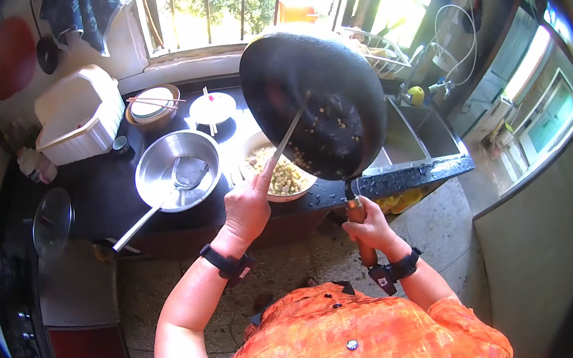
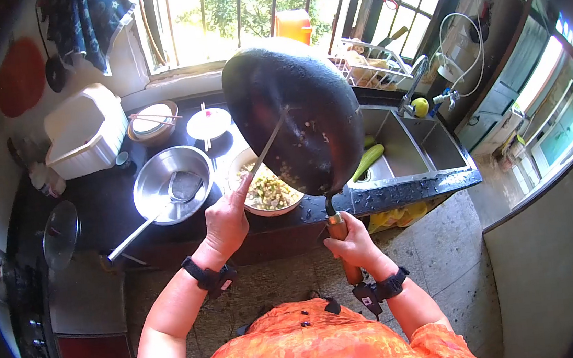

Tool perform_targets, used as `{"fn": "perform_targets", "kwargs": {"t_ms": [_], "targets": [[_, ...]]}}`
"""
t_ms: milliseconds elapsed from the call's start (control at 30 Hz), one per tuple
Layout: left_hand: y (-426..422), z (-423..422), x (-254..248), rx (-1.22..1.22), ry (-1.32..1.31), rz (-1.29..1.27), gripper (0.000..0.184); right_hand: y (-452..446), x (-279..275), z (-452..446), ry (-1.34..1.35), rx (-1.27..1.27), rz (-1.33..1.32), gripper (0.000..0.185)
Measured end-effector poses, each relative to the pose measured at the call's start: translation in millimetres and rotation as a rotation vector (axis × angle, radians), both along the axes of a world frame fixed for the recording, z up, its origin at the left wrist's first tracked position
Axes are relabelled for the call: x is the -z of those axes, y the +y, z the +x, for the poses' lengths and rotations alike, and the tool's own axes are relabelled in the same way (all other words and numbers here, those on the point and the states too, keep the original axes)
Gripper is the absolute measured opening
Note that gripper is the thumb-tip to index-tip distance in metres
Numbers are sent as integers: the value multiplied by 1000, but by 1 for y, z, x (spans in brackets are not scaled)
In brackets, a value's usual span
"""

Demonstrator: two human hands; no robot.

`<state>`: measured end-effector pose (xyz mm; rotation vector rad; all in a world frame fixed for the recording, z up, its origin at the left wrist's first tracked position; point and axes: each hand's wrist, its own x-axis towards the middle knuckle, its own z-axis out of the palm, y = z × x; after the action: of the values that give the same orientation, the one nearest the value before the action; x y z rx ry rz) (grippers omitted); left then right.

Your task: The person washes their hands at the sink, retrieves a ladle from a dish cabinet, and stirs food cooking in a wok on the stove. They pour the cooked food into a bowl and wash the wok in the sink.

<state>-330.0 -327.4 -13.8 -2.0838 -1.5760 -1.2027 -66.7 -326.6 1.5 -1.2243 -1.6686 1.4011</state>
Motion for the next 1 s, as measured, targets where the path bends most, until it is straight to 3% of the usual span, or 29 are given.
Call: {"fn": "perform_targets", "kwargs": {"t_ms": [200, 367, 600, 700, 767, 800, 900, 1000], "targets": [[-8, -21, 21, -59, 269, -147, 60, 0, -5, 0, 8, -13, -16, 32], [-26, -32, 2, -105, 441, -220, 54, 9, 2, -4, -35, 7, 19, 26], [-55, -42, -14, -130, 493, -215, 52, 20, 16, -6, -101, 25, 92, 25], [-49, -35, -20, -161, 439, -246, 55, 18, 14, -5, -79, 17, 55, 25], [-33, -22, -18, -69, 87, -225, 59, 15, 8, -6, -66, 0, 28, 25], [-26, -16, -15, -78, 74, -223, 59, 13, 4, -6, -30, -11, -5, 25], [-8, 6, -1, 119, -323, -1, 61, 12, -4, -7, 10, -26, -54, 25], [-13, 14, 2, 160, -191, -153, 58, 11, -6, -6, 26, -40, -65, 25]]}}
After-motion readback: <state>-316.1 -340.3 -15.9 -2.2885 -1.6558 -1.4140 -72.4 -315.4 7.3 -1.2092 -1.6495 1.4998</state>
